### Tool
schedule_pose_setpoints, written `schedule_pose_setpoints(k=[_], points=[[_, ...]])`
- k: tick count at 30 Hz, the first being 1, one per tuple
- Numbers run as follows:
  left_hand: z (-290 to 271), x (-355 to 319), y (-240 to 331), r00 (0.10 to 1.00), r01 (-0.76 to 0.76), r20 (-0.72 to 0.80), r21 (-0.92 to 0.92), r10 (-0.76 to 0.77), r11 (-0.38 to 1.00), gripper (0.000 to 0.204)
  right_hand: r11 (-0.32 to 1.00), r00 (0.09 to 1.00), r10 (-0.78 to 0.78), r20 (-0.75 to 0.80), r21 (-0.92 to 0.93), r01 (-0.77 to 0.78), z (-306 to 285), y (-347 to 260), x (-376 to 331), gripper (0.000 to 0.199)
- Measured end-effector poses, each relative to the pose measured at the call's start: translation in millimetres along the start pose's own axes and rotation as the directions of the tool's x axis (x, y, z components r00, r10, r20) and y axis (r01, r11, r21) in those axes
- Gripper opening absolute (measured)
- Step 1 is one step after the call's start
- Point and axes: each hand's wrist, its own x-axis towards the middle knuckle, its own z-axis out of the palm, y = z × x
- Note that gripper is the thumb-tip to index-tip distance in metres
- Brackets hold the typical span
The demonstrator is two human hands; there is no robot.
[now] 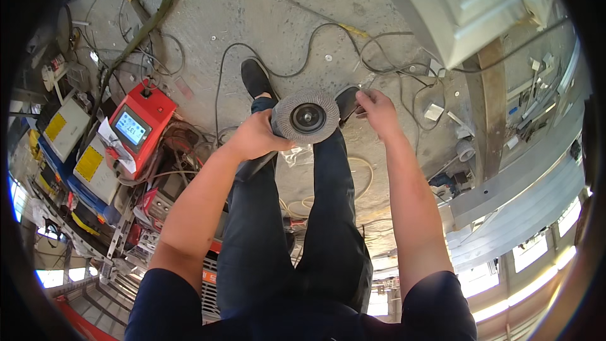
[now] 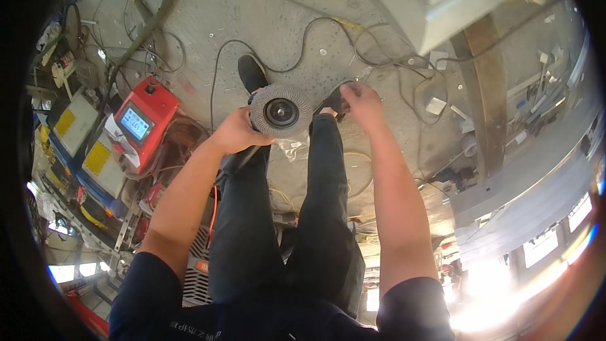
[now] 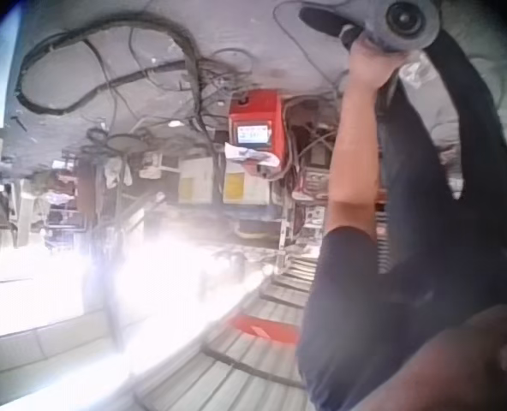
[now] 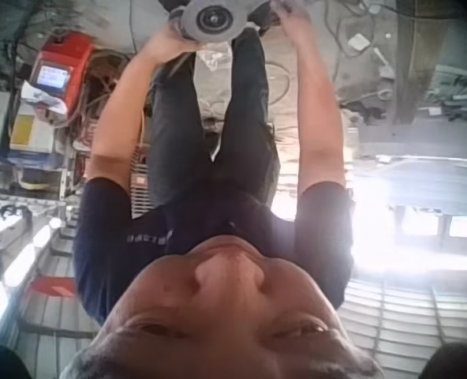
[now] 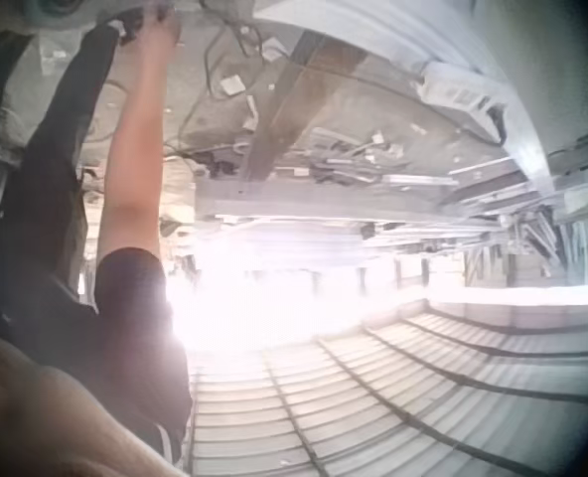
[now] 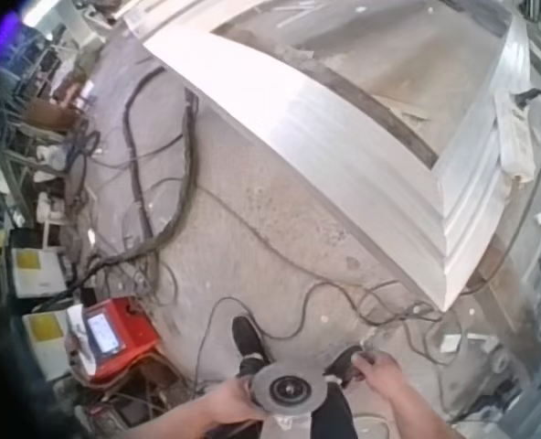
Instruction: The person uses an angle grinder to smooth the edges and corners of a large white metal frame. They reposition the frame several times to access different sides and continue grinding along the edges.
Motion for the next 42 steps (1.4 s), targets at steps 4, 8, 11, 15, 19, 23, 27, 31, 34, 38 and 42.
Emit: schedule_pose_setpoints(k=[4, 8, 11, 15, 19, 23, 27, 31, 34, 38, 42], points=[[-29.9, 17.6, -44.6, 1.000, -0.021, 0.013, -0.040, 0.022, 0.999, 0.064, 0.989, 0.997, 0.047, -0.059, -0.140, -0.055, 8.0, 9.6, 55.6, 0.039], [-46.9, 38.4, -78.6, 0.999, -0.028, -0.021, -0.096, 0.026, 0.995, 0.063, 0.984, 0.988, 0.044, -0.147, -0.164, -0.069, 4.6, -2.8, 95.6, 0.038], [-57.4, 40.5, -83.2, 0.999, -0.004, -0.051, -0.114, -0.001, 0.993, 0.061, 0.985, 0.993, 0.011, -0.119, -0.169, -0.031, 13.2, -16.6, 107.1, 0.038], [-67.4, 33.0, -85.7, 0.996, 0.027, -0.077, -0.118, -0.036, 0.993, 0.060, 0.972, 0.997, 0.002, -0.077, -0.235, -0.020, 27.7, -30.2, 109.8, 0.037], [-73.6, 23.7, -76.9, 0.997, 0.010, -0.075, -0.079, -0.016, 0.997, 0.060, 0.974, 0.997, 0.057, -0.060, -0.217, -0.068, 41.8, -26.6, 107.5, 0.036], [-73.9, 16.2, -80.5, 0.996, -0.048, -0.081, -0.162, 0.035, 0.986, 0.057, 0.962, 0.997, 0.080, -0.006, -0.263, -0.078, 51.2, 3.9, 90.5, 0.036], [-76.2, 6.3, -72.8, 0.998, -0.038, -0.054, -0.214, 0.027, 0.976, 0.053, 0.852, 0.996, 0.086, 0.024, -0.520, -0.061, 41.8, 72.9, 65.2, 0.042], [-78.8, 5.0, -59.2, 1.000, 0.017, -0.013, -0.222, -0.021, 0.975, 0.051, 0.831, 0.963, 0.221, -0.155, -0.487, -0.269, 23.8, 172.2, 48.3, 0.050], [-76.3, 14.2, -59.5, 0.999, 0.037, 0.045, -0.149, -0.030, 0.988, 0.052, 0.828, 0.927, 0.208, -0.313, -0.448, -0.337, 6.7, 219.9, 59.6, 0.051], [-69.5, 28.7, -63.6, 0.994, 0.105, 0.027, 0.065, -0.106, 0.992, 0.058, 0.828, 0.882, 0.106, -0.459, -0.450, -0.334, 4.1, 229.9, 98.4, 0.052], [-64.5, 40.9, -60.2, 0.992, 0.117, 0.007, 0.284, -0.124, 0.952, 0.067, 0.890, 0.830, 0.155, -0.536, -0.289, -0.353, 1.8, 240.5, 166.3, 0.054]])
